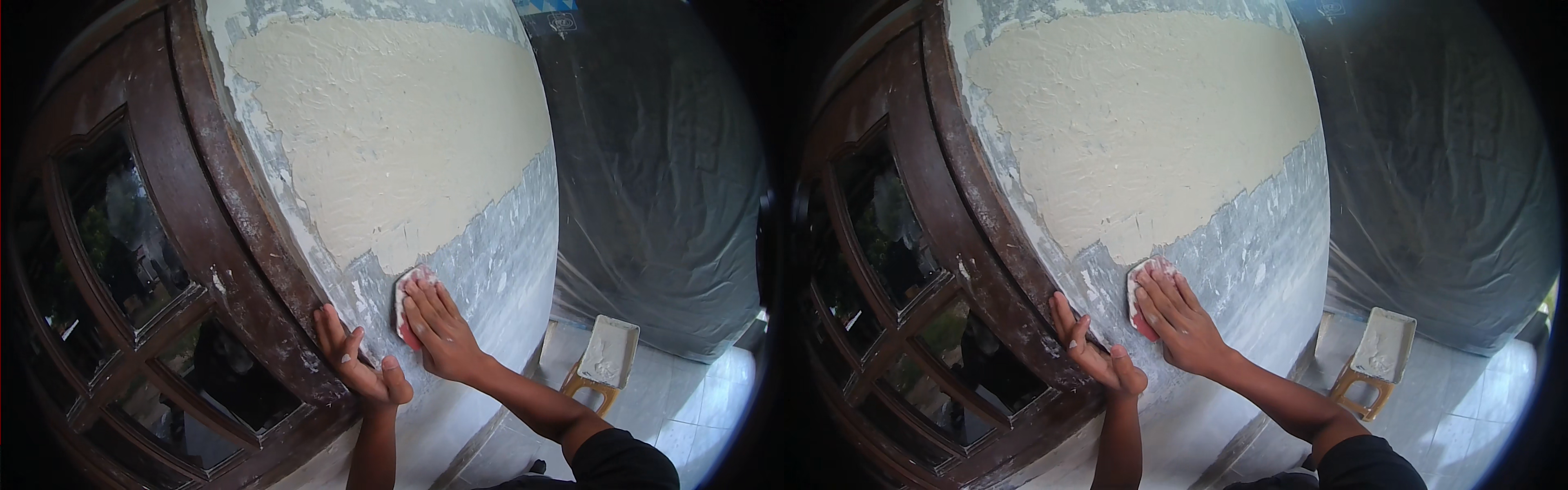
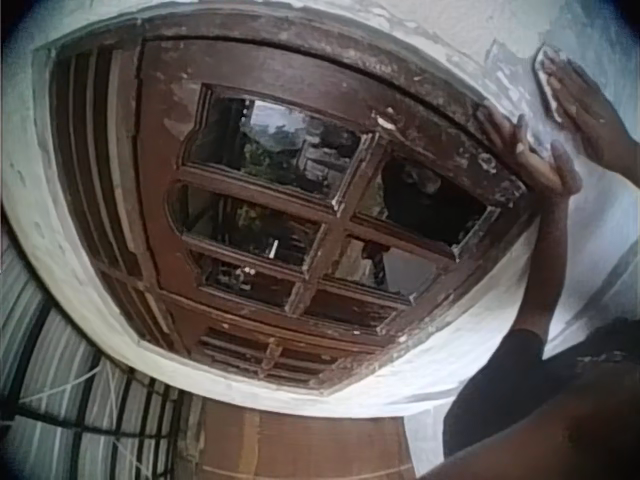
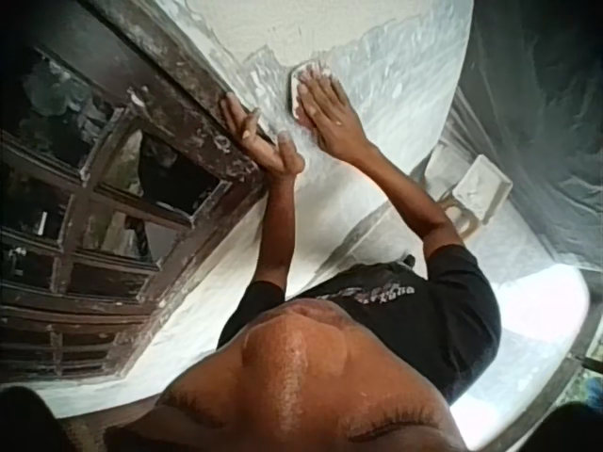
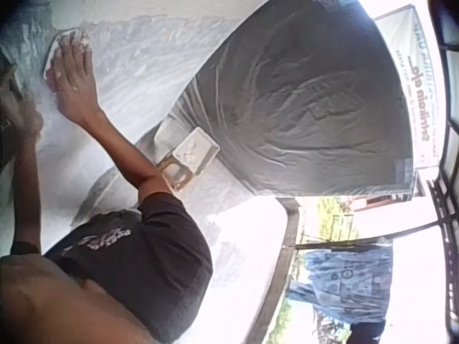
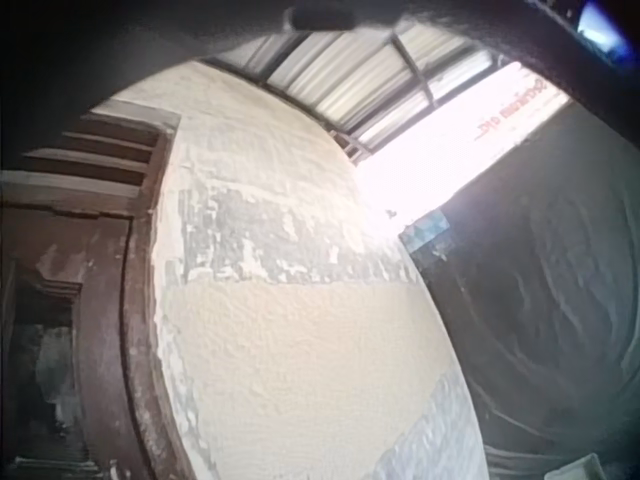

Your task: Applying and smoothing wall putty or plaster on an exterior wall using a handheld spreader tool.

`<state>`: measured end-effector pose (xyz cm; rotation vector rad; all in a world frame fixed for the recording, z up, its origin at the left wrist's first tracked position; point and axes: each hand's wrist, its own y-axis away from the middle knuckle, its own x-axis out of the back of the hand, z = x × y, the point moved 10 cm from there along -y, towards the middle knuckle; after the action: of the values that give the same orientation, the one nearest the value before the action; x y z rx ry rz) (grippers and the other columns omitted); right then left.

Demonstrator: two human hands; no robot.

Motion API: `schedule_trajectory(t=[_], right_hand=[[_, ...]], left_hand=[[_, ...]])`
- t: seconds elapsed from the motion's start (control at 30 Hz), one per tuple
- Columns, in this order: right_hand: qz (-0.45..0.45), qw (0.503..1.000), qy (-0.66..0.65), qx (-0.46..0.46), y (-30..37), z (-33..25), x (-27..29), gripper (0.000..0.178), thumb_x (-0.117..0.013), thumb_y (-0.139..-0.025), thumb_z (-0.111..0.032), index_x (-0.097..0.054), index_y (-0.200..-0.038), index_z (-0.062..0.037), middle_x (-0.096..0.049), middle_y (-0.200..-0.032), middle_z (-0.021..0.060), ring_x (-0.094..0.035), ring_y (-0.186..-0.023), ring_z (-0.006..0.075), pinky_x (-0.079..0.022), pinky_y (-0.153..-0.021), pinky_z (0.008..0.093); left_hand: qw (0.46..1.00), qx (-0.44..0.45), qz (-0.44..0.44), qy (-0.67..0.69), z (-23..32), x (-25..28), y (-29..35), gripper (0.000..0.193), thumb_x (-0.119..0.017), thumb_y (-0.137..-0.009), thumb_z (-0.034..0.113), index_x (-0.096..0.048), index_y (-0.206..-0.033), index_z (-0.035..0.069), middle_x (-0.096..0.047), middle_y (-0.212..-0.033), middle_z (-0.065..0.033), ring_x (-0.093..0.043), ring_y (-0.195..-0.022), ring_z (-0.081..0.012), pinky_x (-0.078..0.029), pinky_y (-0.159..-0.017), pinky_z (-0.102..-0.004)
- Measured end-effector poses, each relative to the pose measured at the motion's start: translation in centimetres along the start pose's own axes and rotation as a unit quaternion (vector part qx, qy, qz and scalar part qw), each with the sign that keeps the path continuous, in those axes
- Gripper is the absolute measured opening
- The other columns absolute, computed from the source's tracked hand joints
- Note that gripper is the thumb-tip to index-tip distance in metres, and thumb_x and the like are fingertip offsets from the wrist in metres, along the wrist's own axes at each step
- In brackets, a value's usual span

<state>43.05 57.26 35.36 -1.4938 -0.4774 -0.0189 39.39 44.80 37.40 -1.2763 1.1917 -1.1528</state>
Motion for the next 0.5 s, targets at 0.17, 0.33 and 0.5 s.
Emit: schedule_trajectory(t=[0.17, 0.33, 0.5], right_hand=[[0.048, 0.999, 0.011, -0.013, -1.1, 0.1, 1.0, 0.072, -0.062, -0.076, 0.005, -0.042, -0.146, 0.0060, -0.037, -0.157, 0.0248, -0.034, -0.147, 0.0411, -0.023, -0.120, 0.0552], [0.038, 0.999, 0.005, 0.001, 1.2, 0.1, 0.5, 0.072, -0.060, -0.077, 0.004, -0.041, -0.147, 0.0049, -0.037, -0.157, 0.0244, -0.032, -0.149, 0.0400, -0.022, -0.121, 0.0546], [0.027, 0.999, 0.029, -0.021, -0.2, 1.3, 0.2, 0.068, -0.060, -0.078, 0.005, -0.044, -0.144, 0.0068, -0.040, -0.154, 0.0262, -0.036, -0.146, 0.0413, -0.023, -0.120, 0.0561]], left_hand=[[1.000, 0.002, 0.004, 0.002, 0.1, 0.2, -0.1, 0.046, -0.044, -0.096, 0.032, -0.044, -0.130, 0.001, -0.032, -0.154, -0.0367, -0.023, -0.147, -0.0515, -0.016, -0.118, -0.0640], [1.000, -0.002, 0.007, 0.010, -0.1, 0.1, 0.0, 0.047, -0.045, -0.095, 0.032, -0.044, -0.130, 0.000, -0.032, -0.154, -0.0367, -0.023, -0.147, -0.0511, -0.015, -0.118, -0.0645], [1.000, 0.006, 0.008, 0.013, 0.0, 0.3, 0.1, 0.047, -0.045, -0.094, 0.030, -0.044, -0.130, 0.000, -0.031, -0.154, -0.0369, -0.022, -0.147, -0.0514, -0.015, -0.118, -0.0648]])
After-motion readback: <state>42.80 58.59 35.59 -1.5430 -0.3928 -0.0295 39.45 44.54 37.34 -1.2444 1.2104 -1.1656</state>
